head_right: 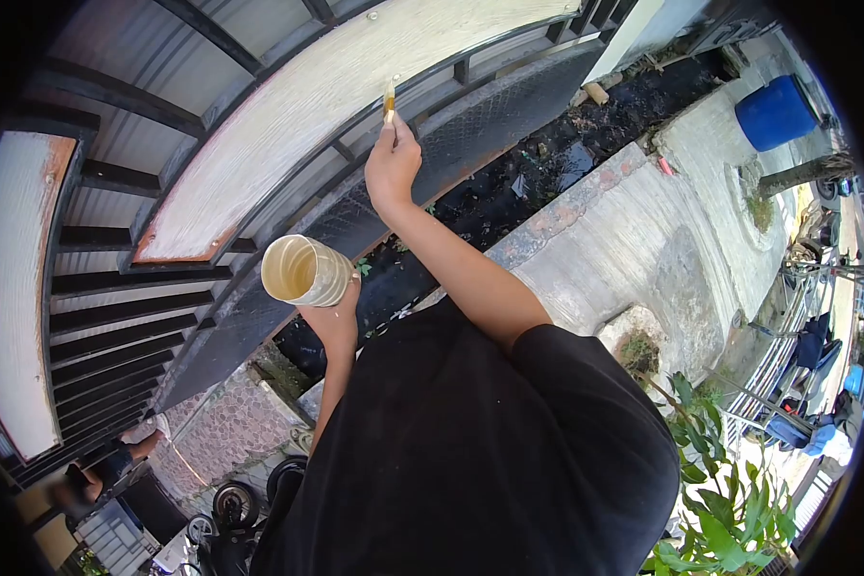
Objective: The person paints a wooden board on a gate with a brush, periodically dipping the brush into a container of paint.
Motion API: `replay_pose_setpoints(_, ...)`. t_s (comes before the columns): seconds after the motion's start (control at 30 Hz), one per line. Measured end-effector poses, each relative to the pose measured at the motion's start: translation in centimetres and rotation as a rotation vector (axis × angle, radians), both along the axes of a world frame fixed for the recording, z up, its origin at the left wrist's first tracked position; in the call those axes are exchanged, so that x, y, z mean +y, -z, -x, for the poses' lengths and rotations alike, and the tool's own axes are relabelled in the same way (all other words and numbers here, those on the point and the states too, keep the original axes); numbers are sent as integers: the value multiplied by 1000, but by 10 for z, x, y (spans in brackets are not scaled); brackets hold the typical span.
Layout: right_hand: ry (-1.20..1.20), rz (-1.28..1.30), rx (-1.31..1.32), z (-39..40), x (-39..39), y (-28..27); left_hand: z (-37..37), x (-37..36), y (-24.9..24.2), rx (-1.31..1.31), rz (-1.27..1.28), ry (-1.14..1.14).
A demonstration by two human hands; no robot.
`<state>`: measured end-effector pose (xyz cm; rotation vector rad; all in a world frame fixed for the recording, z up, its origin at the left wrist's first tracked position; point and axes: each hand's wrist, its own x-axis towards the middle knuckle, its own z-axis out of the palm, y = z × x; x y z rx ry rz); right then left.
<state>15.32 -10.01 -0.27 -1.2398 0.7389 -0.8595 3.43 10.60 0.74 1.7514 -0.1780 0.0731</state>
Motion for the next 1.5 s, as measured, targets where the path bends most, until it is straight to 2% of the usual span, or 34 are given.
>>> replay_pose_setpoints(0.07, -110, 1, 4, -17, 11, 9, 0, 1, 4, 13, 4, 1)
replay_pose_setpoints(0.13, -349, 1, 61, -4, 35, 3, -2, 1, 7, 21, 10, 1)
replay_pose_setpoints(0.17, -407, -35, -7, -1, 45, 8, -3, 0, 7, 34, 3, 3)
replay_pose_setpoints(0.2, -416, -28, -9, 12, 47, -2, -4, 0, 7, 48, -3, 0)
replay_pose_setpoints(0.27, -578, -386, 19, 49, 32, -42, -5, 0, 5, 36, 32, -16)
replay_pose_setpoints(0.33, -628, -405, 56, 69, 4, -66, -6, 3, 10, 26, 74, -45)
replay_pose_setpoints(0.4, -736, -384, 29, 87, -24, -85, -11, 9, 25, -16, -4, -26)
replay_pose_setpoints(0.53, -864, -226, 89, 113, -49, -141, -12, 8, 6, 17, -40, -27)
replay_pose_setpoints(0.6, -994, 84, 202, 123, -60, -164, -14, 9, 1, 19, -61, -51)
replay_pose_setpoints(0.63, -1011, 91, 203, 126, -61, -174, -15, 9, 1, 6, -33, -34)
replay_pose_setpoints(0.7, -1006, 452, 137, 132, -55, -194, -16, 10, 1, -30, -2, -15)
replay_pose_setpoints(0.87, -1003, 679, 249, 149, -20, -254, -13, 12, -3, -117, 0, -5)
replay_pose_setpoints(0.93, -1006, 892, 221, 153, -3, -264, -10, 10, -11, -147, -5, -8)
replay_pose_setpoints(1.2, -1128, 1127, 124, 148, 36, -230, -5, 9, -4, -235, -3, -17)
replay_pose_setpoints(1.43, -1044, 1042, 161, 144, 42, -219, -1, 10, -3, -257, 28, -65)
replay_pose_setpoints(1.5, -1006, 951, 142, 147, 44, -217, -2, 10, -3, -281, 20, -71)
